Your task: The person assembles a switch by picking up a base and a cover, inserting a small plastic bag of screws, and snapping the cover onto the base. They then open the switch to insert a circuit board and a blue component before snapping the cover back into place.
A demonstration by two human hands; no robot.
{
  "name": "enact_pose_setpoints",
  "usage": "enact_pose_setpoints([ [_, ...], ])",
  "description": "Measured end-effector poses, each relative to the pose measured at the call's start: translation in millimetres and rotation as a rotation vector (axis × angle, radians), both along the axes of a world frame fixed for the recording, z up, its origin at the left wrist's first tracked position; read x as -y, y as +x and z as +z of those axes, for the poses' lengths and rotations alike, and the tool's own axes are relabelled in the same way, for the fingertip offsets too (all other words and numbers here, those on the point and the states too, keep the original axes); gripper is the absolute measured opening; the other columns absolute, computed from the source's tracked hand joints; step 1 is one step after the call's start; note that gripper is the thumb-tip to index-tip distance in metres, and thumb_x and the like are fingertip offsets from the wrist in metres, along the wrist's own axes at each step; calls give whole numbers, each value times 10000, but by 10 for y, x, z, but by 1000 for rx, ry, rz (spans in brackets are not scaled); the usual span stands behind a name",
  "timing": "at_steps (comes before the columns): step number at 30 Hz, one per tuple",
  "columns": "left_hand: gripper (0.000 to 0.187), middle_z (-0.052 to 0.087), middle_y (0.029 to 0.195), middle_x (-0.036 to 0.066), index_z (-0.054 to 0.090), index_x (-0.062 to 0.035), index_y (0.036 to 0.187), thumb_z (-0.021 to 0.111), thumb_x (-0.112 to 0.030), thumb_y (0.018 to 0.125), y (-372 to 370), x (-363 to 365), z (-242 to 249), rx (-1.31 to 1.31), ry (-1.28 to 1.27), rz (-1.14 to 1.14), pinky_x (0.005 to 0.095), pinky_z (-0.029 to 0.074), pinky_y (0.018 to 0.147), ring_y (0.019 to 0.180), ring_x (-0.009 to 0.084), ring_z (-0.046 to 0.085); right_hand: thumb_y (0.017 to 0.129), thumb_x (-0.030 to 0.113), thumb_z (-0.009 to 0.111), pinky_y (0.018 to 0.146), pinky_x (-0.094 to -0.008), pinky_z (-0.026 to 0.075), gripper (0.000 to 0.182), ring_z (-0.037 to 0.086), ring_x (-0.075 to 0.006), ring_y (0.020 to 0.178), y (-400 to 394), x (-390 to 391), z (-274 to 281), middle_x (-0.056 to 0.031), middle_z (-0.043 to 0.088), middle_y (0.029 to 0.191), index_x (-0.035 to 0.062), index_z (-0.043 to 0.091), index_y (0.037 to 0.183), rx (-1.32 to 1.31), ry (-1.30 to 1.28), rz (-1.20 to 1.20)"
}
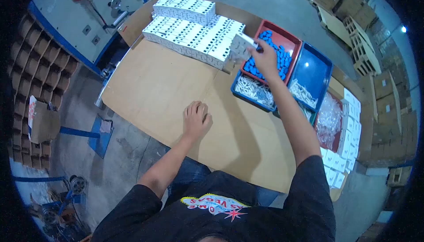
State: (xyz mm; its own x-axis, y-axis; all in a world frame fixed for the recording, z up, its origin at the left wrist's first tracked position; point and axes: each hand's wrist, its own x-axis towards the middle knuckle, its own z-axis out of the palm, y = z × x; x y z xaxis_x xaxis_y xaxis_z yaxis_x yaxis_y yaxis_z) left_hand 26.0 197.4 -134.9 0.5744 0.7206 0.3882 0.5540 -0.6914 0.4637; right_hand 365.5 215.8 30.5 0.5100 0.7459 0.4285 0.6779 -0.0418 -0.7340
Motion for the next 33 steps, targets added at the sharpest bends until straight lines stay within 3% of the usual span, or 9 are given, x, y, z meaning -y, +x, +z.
enact_pose_setpoints([
  [4,455,557,1311,149,603,-26,1220,657,-304,865,9,-24,58,-47,-36,47,490,352,1116,1334,324,471,839,195,825,718,-343,544,389,690,-197,800,520,-981,-106,-109,701,829,13,660,1140,-30,112,7],
  [7,434,554,1315,151,593,-32,1208,648,-294,867,23,-18,100,-70,-44,51,491,349,1121,1328,326,472,816,229,840,743,-419,556,406,709,-308,802,781,-1518,-176,-150,716,852,25,665,1120,207,20,-188],
  [10,435,538,1328,170,576,-39,1215,624,-306,875,21,-35,130,-108,-73,29,507,335,1136,1340,326,456,832,220,818,778,-446,550,373,699,-337,859,941,-1921,-299,-157,700,898,33,669,1118,213,-14,-171],
  [12,441,535,1333,173,573,-35,1217,622,-310,876,22,-52,122,-116,-96,30,511,331,1140,1345,329,452,832,232,827,755,-442,531,384,671,-323,834,1015,-2161,-431,-155,686,886,25,681,1121,469,91,-201],
  [15,470,531,1342,180,576,-24,1224,636,-322,865,20,-62,104,-110,-117,33,514,325,1146,1350,340,447,862,197,770,861,-493,516,317,642,-393,981,1055,-2430,-499,-187,642,1011,53,676,1128,375,-33,-190],
  [22,524,544,1312,162,605,-32,1202,711,-333,785,33,-102,167,-38,-114,27,501,361,1105,1333,339,466,877,199,761,868,-503,527,329,650,-413,1031,1075,-2905,-738,-201,665,1080,42,642,1141,338,-14,-249],
  [28,520,538,1322,167,612,-36,1200,703,-345,791,48,-98,145,-64,-140,17,513,353,1122,1344,343,459,898,186,754,883,-510,534,326,634,-445,1072,840,-3065,-820,-213,628,1165,56,618,1165,324,24,-334],
  [31,516,529,1338,169,607,-37,1211,682,-359,814,56,-121,144,-85,-140,14,514,342,1130,1356,343,444,903,207,757,862,-492,533,315,653,-400,1010,872,-3195,-910,-180,616,1086,49,639,1148,370,105,-330],
  [33,514,520,1352,171,600,-36,1221,664,-369,834,60,-107,138,-101,-144,14,512,332,1139,1367,343,430,909,195,748,907,-512,530,346,624,-453,1100,865,-3206,-894,-223,603,1203,47,602,1186,310,94,-268],
])
